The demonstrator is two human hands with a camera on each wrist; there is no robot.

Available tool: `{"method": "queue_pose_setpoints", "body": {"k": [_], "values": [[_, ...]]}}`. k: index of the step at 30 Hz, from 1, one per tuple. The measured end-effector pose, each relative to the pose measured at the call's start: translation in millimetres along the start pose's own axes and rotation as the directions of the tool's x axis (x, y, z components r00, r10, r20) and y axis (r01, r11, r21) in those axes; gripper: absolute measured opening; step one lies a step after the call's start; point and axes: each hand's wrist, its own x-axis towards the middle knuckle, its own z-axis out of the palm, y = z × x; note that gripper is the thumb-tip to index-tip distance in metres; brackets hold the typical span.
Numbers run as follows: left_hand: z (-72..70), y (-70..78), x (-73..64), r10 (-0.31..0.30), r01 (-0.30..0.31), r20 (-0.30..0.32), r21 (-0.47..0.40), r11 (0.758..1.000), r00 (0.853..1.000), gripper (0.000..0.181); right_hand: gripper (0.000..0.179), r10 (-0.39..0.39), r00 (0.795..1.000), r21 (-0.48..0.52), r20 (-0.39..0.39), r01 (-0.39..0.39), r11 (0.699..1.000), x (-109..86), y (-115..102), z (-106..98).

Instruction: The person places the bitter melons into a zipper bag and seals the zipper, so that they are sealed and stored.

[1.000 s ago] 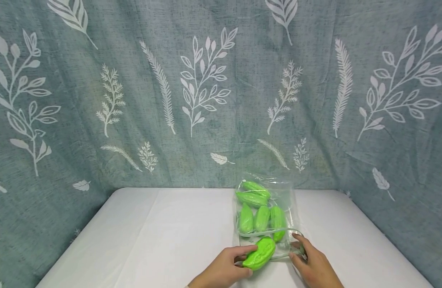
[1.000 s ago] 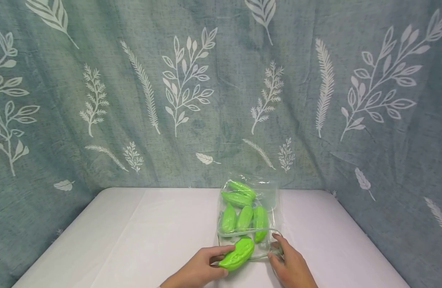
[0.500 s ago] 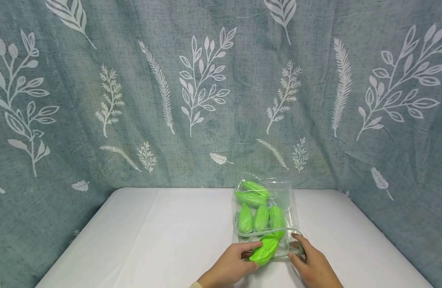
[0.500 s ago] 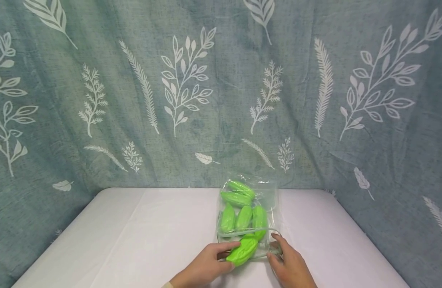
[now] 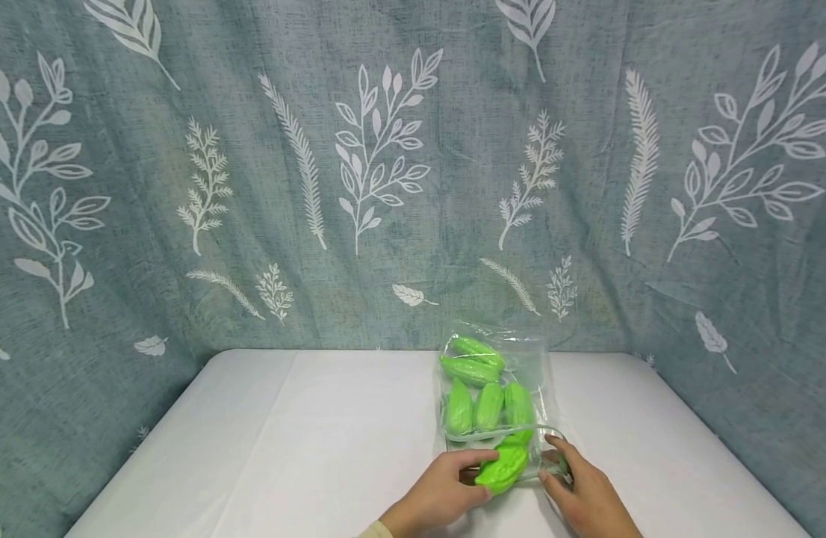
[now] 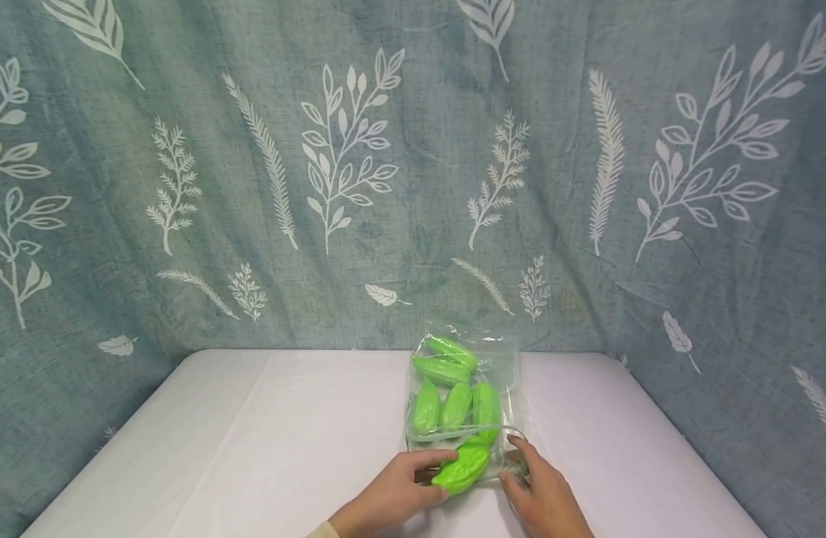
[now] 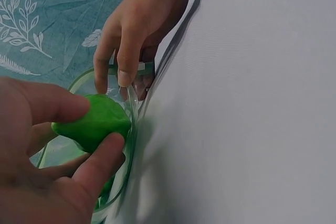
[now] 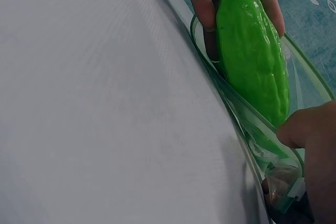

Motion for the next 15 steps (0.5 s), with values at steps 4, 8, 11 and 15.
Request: {"method": "queue_pose_setpoints", "body": {"k": [4,8,11,15], "values": [[2.7,-0.8,0.4,0.010,-0.009,-0.010,0.039,0.999,1.000,0.047,0.065,0.002,1.000,-0.004,0.002,-0.001,1.000,0.7,-0.5,-0.4],[5.5,-1.2,1.7,0.036,-0.036,0.000,0.112,0.993,0.999,0.047,0.065,0.002,1.000,-0.005,0.000,-0.002,1.000,0.7,-0.7,-0.8],[7.4,-1.0,2.5,0.078,-0.079,0.015,0.159,0.984,0.997,0.048,0.065,0.001,1.000,-0.004,-0.002,-0.001,1.000,0.5,-0.3,-0.8],[9.5,-0.8,4.2,0.140,-0.142,0.023,0.219,0.965,0.990,0.049,0.064,-0.003,1.000,-0.004,-0.010,0.003,1.000,-0.4,0.3,-0.3]]}}
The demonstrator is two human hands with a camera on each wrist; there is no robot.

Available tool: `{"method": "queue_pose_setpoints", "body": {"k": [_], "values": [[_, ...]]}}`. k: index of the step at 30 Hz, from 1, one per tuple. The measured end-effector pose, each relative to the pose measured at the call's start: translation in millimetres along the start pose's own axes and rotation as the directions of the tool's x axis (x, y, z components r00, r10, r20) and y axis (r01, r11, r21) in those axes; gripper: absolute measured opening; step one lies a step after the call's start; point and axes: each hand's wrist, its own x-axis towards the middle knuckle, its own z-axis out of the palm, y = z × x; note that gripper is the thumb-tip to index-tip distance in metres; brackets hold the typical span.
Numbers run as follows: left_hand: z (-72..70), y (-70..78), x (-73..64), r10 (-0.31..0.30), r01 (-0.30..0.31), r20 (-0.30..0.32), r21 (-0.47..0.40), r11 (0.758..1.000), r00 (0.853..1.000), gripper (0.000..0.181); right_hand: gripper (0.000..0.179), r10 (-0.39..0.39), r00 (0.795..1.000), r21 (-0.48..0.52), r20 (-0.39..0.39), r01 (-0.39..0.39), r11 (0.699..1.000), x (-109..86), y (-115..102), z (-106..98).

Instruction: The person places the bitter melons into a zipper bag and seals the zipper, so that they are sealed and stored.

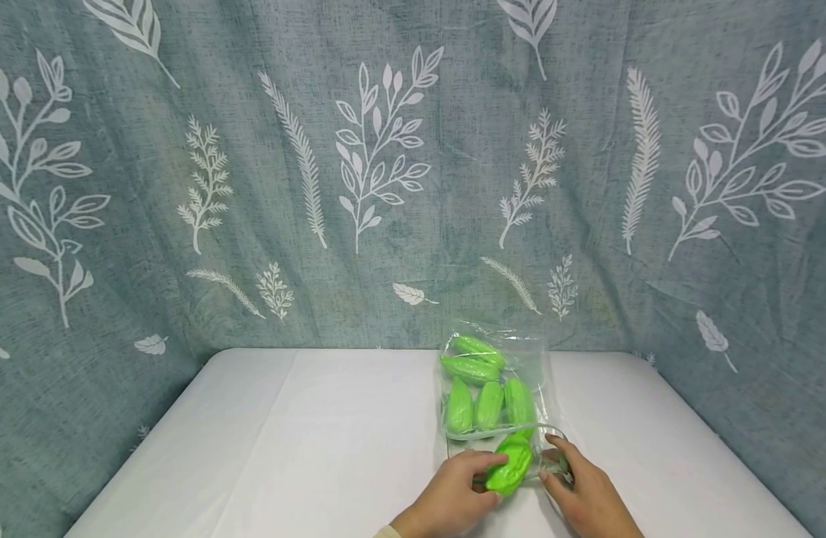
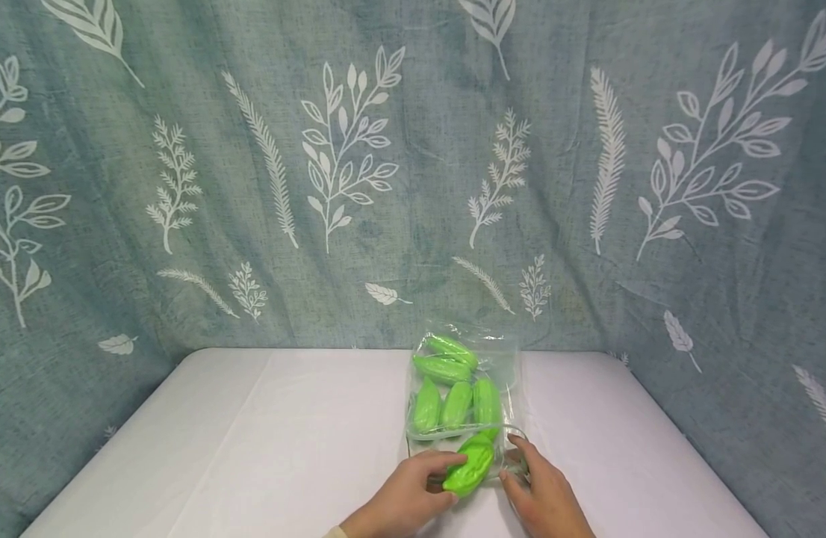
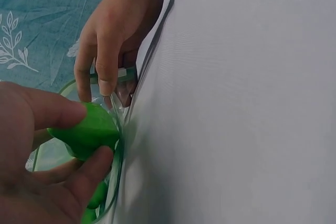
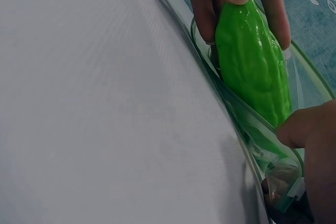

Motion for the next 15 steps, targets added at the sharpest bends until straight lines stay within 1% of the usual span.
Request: {"method": "queue_pose_setpoints", "body": {"k": [3,8,15], "values": [[1.0,0.5,1.4,0.018,-0.018,-0.009,0.029,0.999,1.000,0.050,0.063,-0.003,1.000,0.000,-0.007,0.003,1.000,-0.6,0.5,0.5],[3.2,-0.1,3.4,0.029,-0.027,-0.027,0.044,0.999,0.999,0.050,0.063,0.005,1.000,0.003,-0.002,-0.005,1.000,0.1,0.2,1.1],[7.9,-3.0,6.2,0.032,-0.032,-0.058,0.011,0.999,0.998,0.050,0.061,0.006,1.000,-0.006,0.003,-0.006,1.000,0.1,-1.5,0.6]]}}
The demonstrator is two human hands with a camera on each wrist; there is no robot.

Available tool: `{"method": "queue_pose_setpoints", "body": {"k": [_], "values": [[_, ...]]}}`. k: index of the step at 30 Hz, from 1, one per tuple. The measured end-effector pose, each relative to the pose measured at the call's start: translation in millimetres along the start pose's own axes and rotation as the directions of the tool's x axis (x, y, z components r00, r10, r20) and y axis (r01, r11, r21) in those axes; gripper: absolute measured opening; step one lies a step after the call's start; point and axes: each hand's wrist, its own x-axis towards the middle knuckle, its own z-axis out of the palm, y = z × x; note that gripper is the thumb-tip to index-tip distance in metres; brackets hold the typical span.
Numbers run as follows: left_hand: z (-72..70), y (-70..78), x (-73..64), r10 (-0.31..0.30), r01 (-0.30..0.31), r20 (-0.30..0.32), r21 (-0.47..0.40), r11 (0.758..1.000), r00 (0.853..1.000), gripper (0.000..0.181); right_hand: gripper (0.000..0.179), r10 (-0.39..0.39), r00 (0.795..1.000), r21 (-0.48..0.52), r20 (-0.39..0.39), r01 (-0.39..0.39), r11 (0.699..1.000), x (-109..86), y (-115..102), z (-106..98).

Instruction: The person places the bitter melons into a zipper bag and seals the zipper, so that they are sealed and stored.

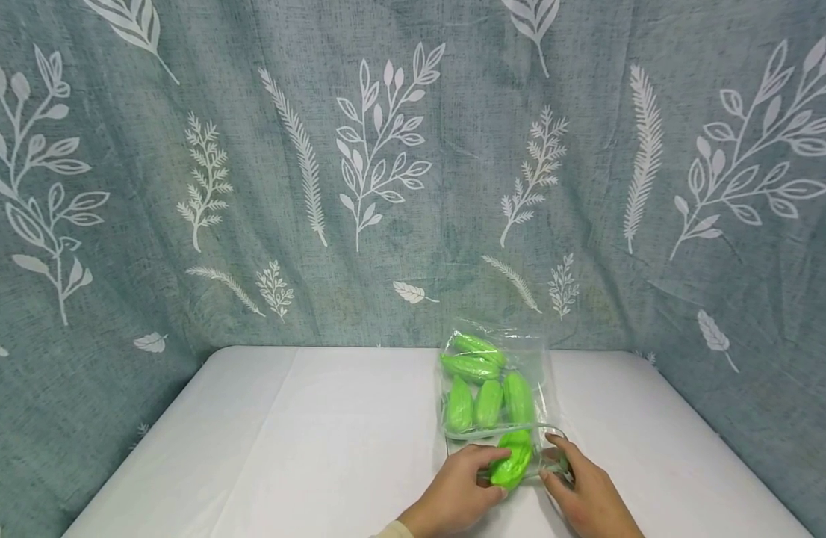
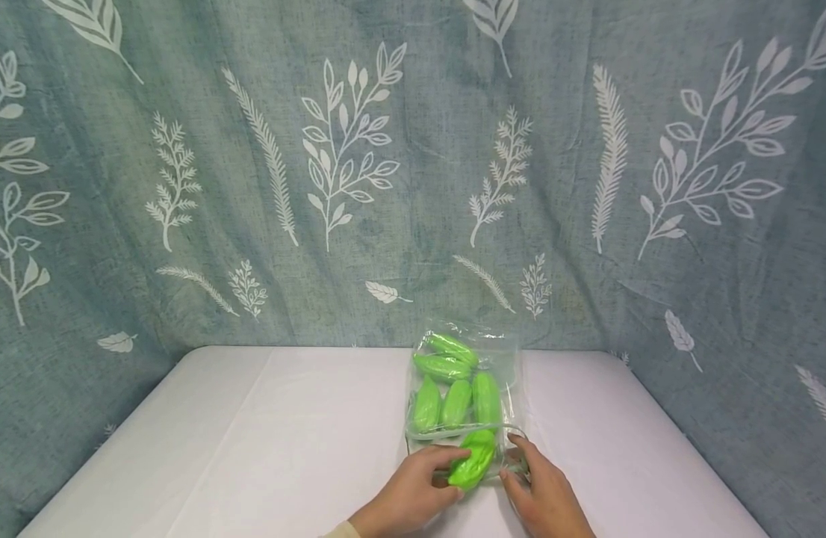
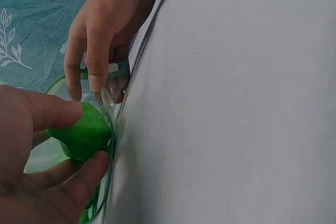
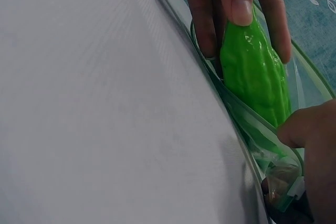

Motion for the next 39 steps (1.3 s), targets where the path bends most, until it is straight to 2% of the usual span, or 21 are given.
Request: {"method": "queue_pose_setpoints", "body": {"k": [5,13,23,27,32,39], "values": [[1.3,-1.6,2.0,-0.007,0.007,-0.006,0.010,1.000,1.000,0.051,0.061,-0.012,1.000,-0.017,-0.009,0.012,1.000,0.2,0,0],[3.9,-5.5,7.9,0.015,-0.013,-0.022,0.082,0.997,1.000,0.052,0.060,-0.021,0.999,-0.029,-0.025,0.020,0.999,0.5,-2,0],[6.6,-5.1,12.5,-0.023,0.025,-0.028,0.093,0.995,0.999,0.051,0.058,-0.042,0.997,-0.033,-0.063,0.040,0.999,-2.3,-3,-1],[7.0,-3.9,11.7,-0.017,0.020,-0.037,0.097,0.995,0.999,0.051,0.055,-0.075,0.992,-0.057,-0.106,0.069,0.996,-3.2,-3,0],[7.6,-1.9,10.7,0.003,0.003,-0.038,0.143,0.990,0.999,0.052,0.046,-0.118,0.977,-0.112,-0.177,0.099,0.989,-3.9,-4,0],[8.4,0.3,9.9,0.000,0.006,-0.033,0.167,0.986,0.999,0.051,0.050,-0.060,0.987,-0.123,-0.148,0.042,0.991,-4.6,-6,-2]]}}
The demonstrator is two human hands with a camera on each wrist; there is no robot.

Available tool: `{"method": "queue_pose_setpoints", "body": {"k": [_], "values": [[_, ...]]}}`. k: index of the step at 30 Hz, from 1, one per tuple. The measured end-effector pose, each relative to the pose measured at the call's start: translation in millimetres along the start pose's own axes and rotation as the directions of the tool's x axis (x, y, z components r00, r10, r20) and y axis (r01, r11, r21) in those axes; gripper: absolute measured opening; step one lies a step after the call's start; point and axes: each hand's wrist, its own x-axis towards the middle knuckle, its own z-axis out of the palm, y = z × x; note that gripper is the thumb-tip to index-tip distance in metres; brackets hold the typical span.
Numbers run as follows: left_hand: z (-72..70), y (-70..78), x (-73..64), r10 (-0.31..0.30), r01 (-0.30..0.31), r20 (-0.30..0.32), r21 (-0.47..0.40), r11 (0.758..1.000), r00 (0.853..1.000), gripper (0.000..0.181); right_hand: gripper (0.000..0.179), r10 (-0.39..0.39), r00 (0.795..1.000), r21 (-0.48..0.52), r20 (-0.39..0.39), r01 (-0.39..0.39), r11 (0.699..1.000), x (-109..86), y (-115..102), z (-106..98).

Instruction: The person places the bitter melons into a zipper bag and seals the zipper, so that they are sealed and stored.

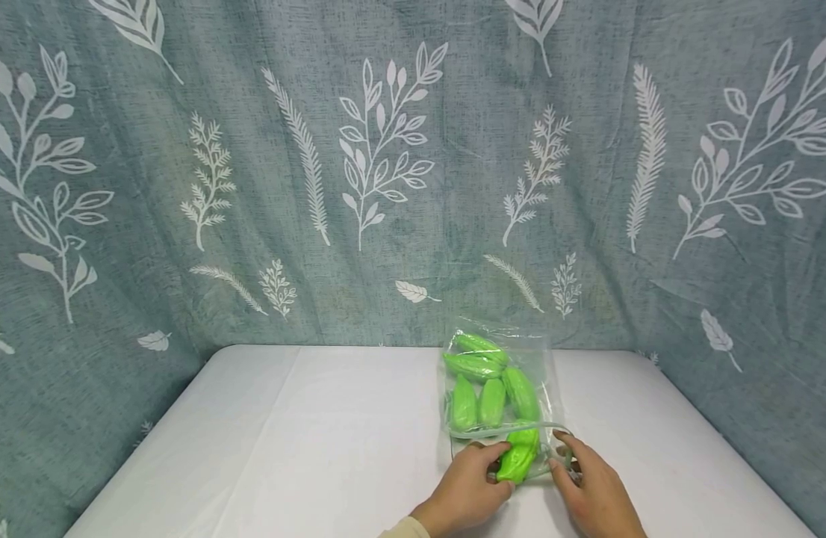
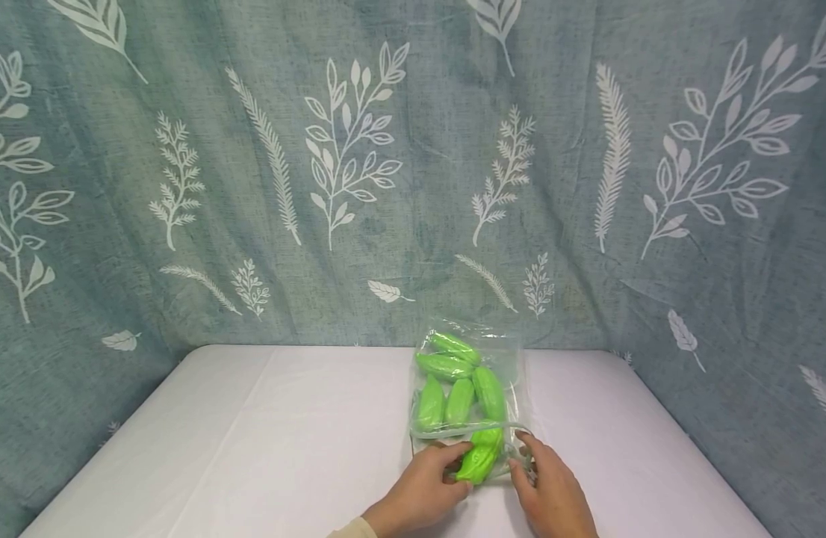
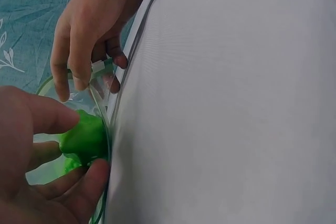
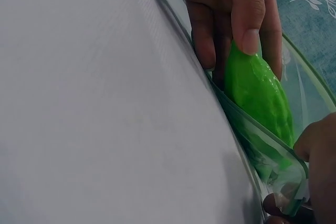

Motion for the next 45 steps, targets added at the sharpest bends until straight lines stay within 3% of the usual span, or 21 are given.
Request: {"method": "queue_pose_setpoints", "body": {"k": [4,13,27,36,40,45], "values": [[1.3,0.4,0.5,0.004,-0.004,-0.002,0.020,1.000,1.000,0.052,0.051,0.014,1.000,0.012,0.003,-0.014,1.000,0.7,1,0],[2.3,1.7,2.6,-0.010,0.010,0.000,0.060,0.998,1.000,0.051,0.048,-0.033,0.996,0.021,-0.081,0.035,0.999,-0.1,2,3],[7.1,0.5,6.4,0.069,-0.051,-0.088,0.187,0.981,0.994,0.044,0.053,0.021,1.000,0.044,-0.009,-0.021,0.999,2.4,0,1],[12.0,-0.3,8.8,0.084,-0.043,-0.138,0.281,0.959,0.987,0.040,0.051,-0.002,1.000,0.049,-0.030,0.003,0.999,2.5,0,1],[11.6,1.1,8.0,0.069,-0.032,-0.117,0.289,0.957,0.991,0.041,0.052,-0.005,1.000,0.042,-0.026,0.006,0.999,2.6,1,2],[4.9,6.0,1.5,0.053,-0.038,-0.035,0.330,0.943,0.998,0.048,0.053,0.014,1.000,0.042,0.003,-0.014,0.999,2.5,2,2]]}}
